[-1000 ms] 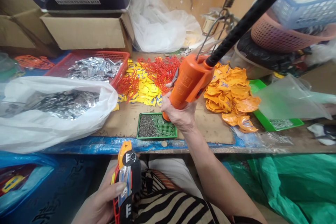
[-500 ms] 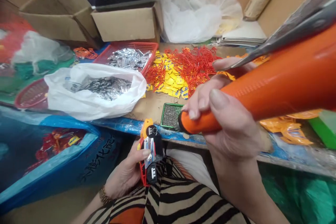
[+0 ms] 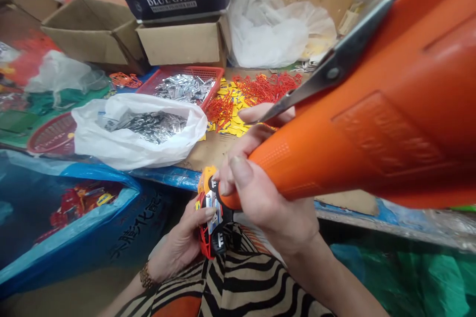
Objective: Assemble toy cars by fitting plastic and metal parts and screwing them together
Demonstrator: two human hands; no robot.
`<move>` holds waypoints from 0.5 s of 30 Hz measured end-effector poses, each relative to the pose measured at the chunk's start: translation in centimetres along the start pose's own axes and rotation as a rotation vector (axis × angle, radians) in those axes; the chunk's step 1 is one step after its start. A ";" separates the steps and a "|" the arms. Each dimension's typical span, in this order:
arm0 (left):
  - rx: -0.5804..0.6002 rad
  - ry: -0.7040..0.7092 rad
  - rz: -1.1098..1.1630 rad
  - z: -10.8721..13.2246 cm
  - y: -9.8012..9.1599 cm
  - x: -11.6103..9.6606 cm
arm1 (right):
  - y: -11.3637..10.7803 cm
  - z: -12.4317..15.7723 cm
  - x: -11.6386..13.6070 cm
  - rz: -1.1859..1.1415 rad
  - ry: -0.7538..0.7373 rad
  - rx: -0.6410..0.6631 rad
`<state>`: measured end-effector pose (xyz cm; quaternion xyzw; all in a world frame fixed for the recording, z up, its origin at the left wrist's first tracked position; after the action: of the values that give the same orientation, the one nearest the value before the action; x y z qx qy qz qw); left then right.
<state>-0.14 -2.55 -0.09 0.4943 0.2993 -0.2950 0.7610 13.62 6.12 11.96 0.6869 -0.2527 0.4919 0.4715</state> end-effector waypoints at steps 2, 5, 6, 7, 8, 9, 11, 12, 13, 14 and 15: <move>0.011 -0.018 0.037 0.1 0.1 0.1 | 0.3 0.1 -0.2 -0.013 -0.029 -0.016; 0.008 -0.009 0.044 0.3 0.1 0.1 | 0.8 0.2 -0.3 -0.032 -0.100 -0.056; 0.007 -0.005 0.043 0.3 0.1 0.1 | 0.9 0.2 -0.4 -0.044 -0.117 -0.059; 0.007 -0.003 0.042 0.4 0.1 0.1 | 1.0 0.2 -0.6 -0.049 -0.119 -0.050; 0.005 -0.003 0.040 0.4 0.1 0.1 | 1.0 0.2 -0.7 -0.053 -0.119 -0.041; 0.006 -0.003 0.038 0.4 0.0 0.1 | 1.0 0.3 -0.8 -0.054 -0.113 -0.040; 0.013 -0.005 0.036 0.4 -0.1 0.1 | 1.0 0.3 -0.9 -0.059 -0.093 -0.052; 0.017 -0.005 0.035 0.3 -0.1 0.1 | 1.0 0.3 -1.0 -0.061 -0.083 -0.068; 0.019 -0.004 0.034 0.3 -0.1 0.1 | 0.9 0.3 -1.0 -0.062 -0.073 -0.084; 0.020 -0.004 0.035 0.3 -0.1 0.1 | 0.9 0.4 -1.0 -0.062 -0.064 -0.095; 0.020 -0.005 0.035 0.3 -0.1 0.1 | 1.0 0.4 -1.0 -0.059 -0.059 -0.100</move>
<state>-0.10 -2.85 -0.15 0.5064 0.2857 -0.2856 0.7618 12.62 5.23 11.39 0.6840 -0.2702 0.4440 0.5118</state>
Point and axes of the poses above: each hand's wrist, its own z-axis away from the middle knuckle, its own y-axis out of the palm, x = y × z, the point moved 2 cm from there along -z, towards the middle knuckle, and after that the axes turned 13 degrees about y, right-handed, at the moved point
